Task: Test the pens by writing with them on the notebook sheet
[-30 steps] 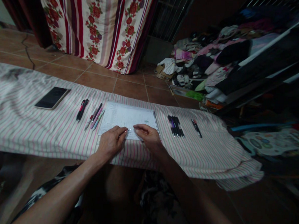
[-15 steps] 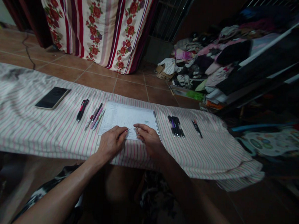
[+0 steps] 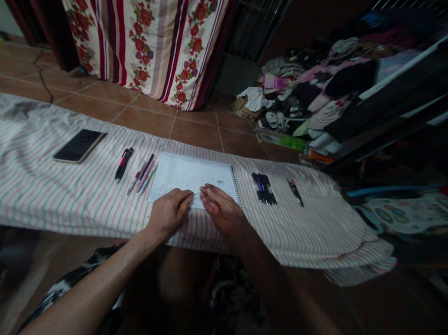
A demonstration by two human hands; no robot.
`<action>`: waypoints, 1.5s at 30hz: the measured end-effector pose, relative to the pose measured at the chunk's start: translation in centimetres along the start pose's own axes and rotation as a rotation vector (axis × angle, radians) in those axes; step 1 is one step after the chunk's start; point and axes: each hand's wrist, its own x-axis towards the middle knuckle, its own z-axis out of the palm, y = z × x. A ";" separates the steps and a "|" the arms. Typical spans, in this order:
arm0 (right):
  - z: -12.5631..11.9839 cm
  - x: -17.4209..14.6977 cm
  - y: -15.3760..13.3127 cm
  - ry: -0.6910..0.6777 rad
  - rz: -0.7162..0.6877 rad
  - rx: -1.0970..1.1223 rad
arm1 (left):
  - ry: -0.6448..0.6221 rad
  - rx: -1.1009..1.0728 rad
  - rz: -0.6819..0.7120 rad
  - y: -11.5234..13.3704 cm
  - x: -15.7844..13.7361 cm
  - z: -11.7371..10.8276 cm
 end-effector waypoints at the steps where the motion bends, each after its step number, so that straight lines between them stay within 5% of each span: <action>1: 0.0 0.0 0.0 -0.006 -0.007 -0.018 | -0.002 -0.001 -0.002 0.0 0.0 0.0; 11: 0.6 -1.3 -1.6 -0.095 -0.044 -0.174 | -0.019 0.033 -0.013 0.1 -0.1 0.2; 19: 1.2 -0.6 -0.4 -0.002 0.125 0.080 | -0.018 0.053 -0.033 0.2 0.0 0.1; 45: 2.3 -1.3 -0.9 0.012 0.120 0.119 | 0.002 0.029 -0.049 0.1 0.0 0.2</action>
